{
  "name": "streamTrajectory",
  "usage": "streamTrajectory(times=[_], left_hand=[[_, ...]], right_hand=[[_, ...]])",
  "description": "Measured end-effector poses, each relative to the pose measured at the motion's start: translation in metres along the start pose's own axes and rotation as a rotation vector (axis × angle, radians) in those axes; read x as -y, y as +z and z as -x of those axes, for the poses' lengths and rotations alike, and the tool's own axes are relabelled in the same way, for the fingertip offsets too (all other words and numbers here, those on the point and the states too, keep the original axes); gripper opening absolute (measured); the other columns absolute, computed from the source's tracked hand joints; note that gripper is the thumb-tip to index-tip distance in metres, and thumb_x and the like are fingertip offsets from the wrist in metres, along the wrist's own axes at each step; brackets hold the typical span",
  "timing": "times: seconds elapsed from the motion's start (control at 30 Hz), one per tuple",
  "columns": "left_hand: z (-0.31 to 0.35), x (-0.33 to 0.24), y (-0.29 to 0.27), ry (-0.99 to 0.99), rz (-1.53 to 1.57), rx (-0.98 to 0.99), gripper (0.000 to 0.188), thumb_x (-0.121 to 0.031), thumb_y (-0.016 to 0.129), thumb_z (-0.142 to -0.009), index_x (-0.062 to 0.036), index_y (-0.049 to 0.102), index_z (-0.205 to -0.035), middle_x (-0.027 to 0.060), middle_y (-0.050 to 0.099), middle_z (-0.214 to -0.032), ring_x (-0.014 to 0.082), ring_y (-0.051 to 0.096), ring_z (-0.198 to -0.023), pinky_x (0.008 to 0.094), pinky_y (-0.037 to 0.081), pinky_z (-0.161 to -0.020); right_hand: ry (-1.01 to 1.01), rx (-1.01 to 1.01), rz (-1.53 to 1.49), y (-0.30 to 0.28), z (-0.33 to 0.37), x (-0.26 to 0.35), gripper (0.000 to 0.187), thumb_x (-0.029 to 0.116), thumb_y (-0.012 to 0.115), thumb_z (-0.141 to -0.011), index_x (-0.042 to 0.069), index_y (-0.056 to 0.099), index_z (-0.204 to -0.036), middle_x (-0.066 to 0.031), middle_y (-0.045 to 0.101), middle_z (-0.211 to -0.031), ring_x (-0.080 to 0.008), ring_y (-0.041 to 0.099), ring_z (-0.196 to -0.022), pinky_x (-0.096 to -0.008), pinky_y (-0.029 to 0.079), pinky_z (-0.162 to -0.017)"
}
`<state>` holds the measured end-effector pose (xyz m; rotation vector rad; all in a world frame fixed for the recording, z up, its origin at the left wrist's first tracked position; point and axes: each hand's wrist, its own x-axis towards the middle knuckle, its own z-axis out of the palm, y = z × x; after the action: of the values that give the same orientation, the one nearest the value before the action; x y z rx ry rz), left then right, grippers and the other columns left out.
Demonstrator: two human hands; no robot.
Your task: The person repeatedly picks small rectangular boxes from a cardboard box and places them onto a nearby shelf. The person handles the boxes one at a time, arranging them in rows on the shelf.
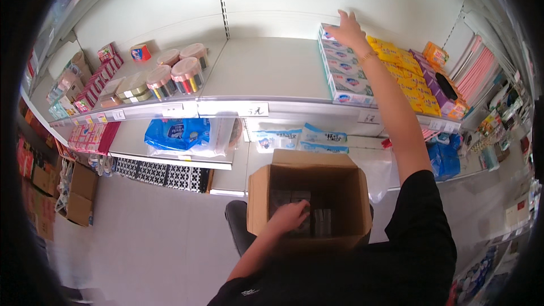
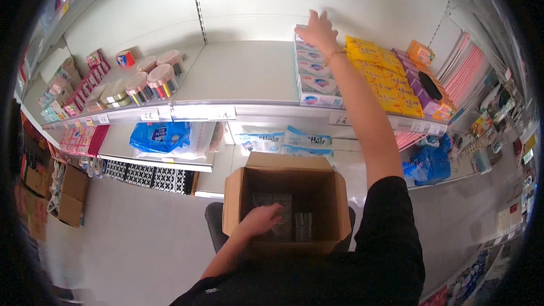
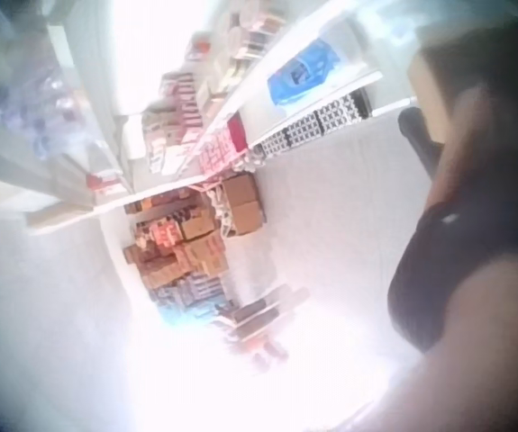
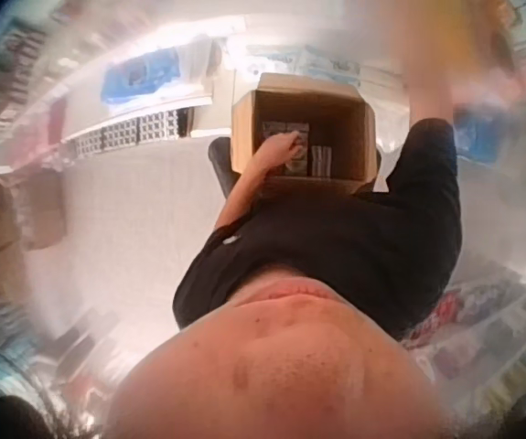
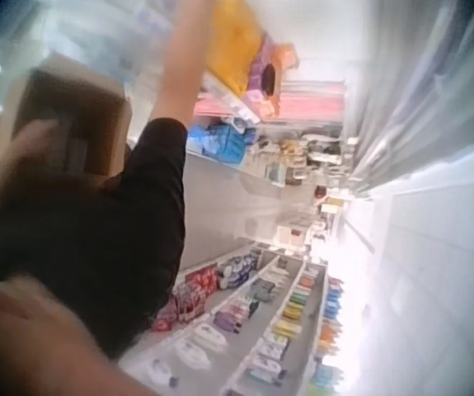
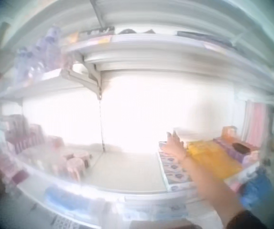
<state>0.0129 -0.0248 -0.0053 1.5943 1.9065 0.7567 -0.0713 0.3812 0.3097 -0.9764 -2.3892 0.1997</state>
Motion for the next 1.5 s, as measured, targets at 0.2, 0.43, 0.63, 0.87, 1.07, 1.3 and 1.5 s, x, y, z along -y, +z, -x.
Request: streamTrajectory(times=[0.2,0.43,0.63,0.87,1.07,1.3,1.5], left_hand=[[0.001,0.004,0.003,-0.068,0.013,0.019,0.031,-0.027,0.06,-0.095,-0.0084,0.058,-0.119,0.0168,0.073,-0.093,0.0405,0.068,-0.089,0.0522,0.054,-0.078],[-0.002,0.007,0.013,-0.097,-0.123,0.115,0.027,-0.025,0.06,-0.094,-0.0074,0.062,-0.114,0.0213,0.071,-0.096,0.0431,0.067,-0.09,0.0545,0.053,-0.079],[0.007,0.004,0.015,-0.122,-0.235,0.152,0.024,-0.024,0.06,-0.092,-0.008,0.063,-0.111,0.021,0.071,-0.094,0.0426,0.068,-0.088,0.0548,0.054,-0.077],[-0.023,-0.028,0.005,-0.156,-0.483,0.363,0.024,-0.024,0.059,-0.091,-0.0066,0.067,-0.105,0.0218,0.071,-0.097,0.0411,0.07,-0.091,0.0527,0.056,-0.08],[-0.102,-0.007,0.034,-0.132,-0.621,0.508,0.027,-0.021,0.062,-0.088,-0.0031,0.071,-0.107,0.0226,0.072,-0.105,0.04,0.07,-0.098,0.0506,0.057,-0.084],[-0.142,0.066,0.128,-0.027,-0.81,0.795,0.028,-0.018,0.073,-0.082,-0.0041,0.076,-0.106,0.0142,0.073,-0.115,0.0316,0.071,-0.105,0.0445,0.058,-0.086],[-0.114,0.17,0.218,0.244,-0.827,0.831,0.026,-0.019,0.07,-0.085,-0.008,0.076,-0.108,0.0135,0.074,-0.114,0.0328,0.072,-0.103,0.0468,0.058,-0.084]], right_hand=[[-0.603,0.148,-0.509,-0.068,0.213,0.01,0.031,0.019,0.053,-0.103,0.007,0.06,-0.131,-0.0147,0.071,-0.108,-0.0284,0.07,-0.093,-0.0401,0.055,-0.083],[-0.07,0.878,-0.734,0.046,0.432,-0.063,0.03,0.017,0.052,-0.1,0.005,0.064,-0.125,-0.0182,0.074,-0.101,-0.0384,0.07,-0.095,-0.044,0.056,-0.084],[0.076,0.968,-0.457,0.085,0.514,-0.07,0.03,0.024,0.057,-0.095,0.002,0.07,-0.111,-0.0254,0.07,-0.1,-0.0441,0.067,-0.096,-0.0506,0.054,-0.084],[0.122,0.905,-0.498,0.086,0.525,-0.077,0.03,0.025,0.058,-0.095,-0.001,0.073,-0.098,-0.0231,0.071,-0.094,-0.0421,0.067,-0.09,-0.0475,0.053,-0.081],[0.06,0.954,-0.486,0.089,0.532,-0.081,0.03,0.024,0.056,-0.094,0.0,0.074,-0.094,-0.0234,0.07,-0.092,-0.0422,0.067,-0.088,-0.0487,0.053,-0.081],[0.113,0.925,-0.553,0.093,0.542,-0.086,0.03,0.026,0.055,-0.092,0.001,0.072,-0.091,-0.0256,0.069,-0.088,-0.0451,0.067,-0.086,-0.0536,0.055,-0.079],[0.135,1.004,-0.509,0.094,0.539,-0.087,0.032,0.026,0.058,-0.093,0.002,0.072,-0.107,-0.0224,0.072,-0.097,-0.0412,0.069,-0.09,-0.0475,0.055,-0.083]])
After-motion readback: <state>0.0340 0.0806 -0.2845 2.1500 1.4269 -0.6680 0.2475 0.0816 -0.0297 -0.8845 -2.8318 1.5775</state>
